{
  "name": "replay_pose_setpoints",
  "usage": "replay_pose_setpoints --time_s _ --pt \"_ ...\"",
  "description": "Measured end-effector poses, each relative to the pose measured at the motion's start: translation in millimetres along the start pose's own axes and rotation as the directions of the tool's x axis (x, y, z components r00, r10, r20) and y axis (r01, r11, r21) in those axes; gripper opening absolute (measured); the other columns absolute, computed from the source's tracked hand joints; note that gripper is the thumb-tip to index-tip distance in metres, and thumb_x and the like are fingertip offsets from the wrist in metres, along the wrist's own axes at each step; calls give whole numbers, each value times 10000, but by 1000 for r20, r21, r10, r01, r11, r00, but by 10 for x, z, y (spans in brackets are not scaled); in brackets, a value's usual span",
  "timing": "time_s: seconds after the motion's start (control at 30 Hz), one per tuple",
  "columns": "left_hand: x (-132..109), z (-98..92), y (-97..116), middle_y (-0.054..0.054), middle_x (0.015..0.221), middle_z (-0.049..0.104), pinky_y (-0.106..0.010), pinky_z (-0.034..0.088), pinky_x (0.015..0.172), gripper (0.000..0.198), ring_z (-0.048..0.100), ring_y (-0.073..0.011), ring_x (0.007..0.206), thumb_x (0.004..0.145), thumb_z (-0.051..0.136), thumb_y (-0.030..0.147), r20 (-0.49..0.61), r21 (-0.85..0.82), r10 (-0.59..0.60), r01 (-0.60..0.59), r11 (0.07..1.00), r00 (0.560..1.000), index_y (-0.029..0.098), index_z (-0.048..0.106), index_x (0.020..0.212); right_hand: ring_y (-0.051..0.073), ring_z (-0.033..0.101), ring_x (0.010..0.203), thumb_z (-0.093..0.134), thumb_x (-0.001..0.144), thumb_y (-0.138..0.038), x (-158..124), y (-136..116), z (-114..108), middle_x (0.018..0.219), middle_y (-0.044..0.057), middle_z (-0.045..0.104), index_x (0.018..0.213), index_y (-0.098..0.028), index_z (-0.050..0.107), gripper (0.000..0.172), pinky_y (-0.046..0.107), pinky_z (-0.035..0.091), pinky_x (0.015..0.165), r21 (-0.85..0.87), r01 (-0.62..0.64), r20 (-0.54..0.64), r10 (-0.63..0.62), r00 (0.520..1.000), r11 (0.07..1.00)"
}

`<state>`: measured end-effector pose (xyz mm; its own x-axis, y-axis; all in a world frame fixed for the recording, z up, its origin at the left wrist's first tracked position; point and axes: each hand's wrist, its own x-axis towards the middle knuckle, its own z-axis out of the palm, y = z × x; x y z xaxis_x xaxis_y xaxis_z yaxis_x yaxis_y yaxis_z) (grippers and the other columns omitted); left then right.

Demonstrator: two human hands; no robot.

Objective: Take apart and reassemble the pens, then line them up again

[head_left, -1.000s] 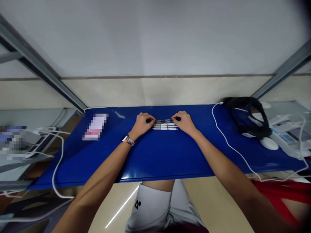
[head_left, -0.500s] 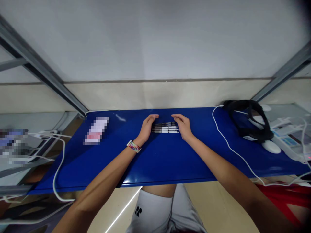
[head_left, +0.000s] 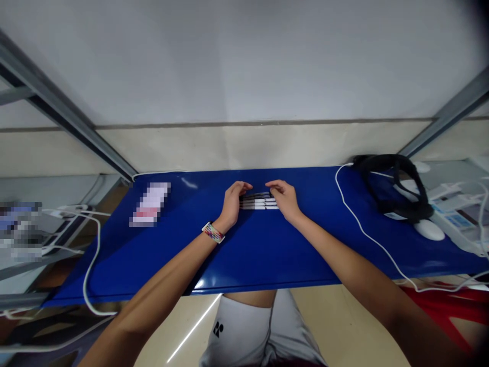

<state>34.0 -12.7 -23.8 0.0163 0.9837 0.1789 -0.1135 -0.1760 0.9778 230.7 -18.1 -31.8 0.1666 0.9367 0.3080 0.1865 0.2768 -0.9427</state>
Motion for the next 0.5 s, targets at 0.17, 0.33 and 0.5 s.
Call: replay_pose_setpoints --time_s 0.17,0.33,0.5 --pt "-29 10 50 -75 1044 775 -365 507 1040 298 703 -232 1070 1014 528 368 10 30 -5 5 1000 1000 209 745 887 267 732 954 607 825 -256 -39 -73 -5 993 59 782 898 -260 818 223 445 567 941 -48 19 22 -18 1000 999" --pt "-55 10 78 -74 1054 777 -393 514 1068 294 703 -246 1091 1017 525 373 16 63 -9 8 998 1000 214 736 888 259 732 946 605 833 -245 -54 -114 -6 987 60 773 878 -261 815 216 436 570 939 -69 19 28 -17 999 997" --pt "-58 10 78 -82 1078 777 -398 526 1071 322 707 -250 1114 1029 474 395 20 150 -6 3 989 1000 216 713 910 262 728 954 600 849 -228 -65 -145 0 994 58 770 875 -268 811 216 438 579 944 -116 14 44 -9 999 993"
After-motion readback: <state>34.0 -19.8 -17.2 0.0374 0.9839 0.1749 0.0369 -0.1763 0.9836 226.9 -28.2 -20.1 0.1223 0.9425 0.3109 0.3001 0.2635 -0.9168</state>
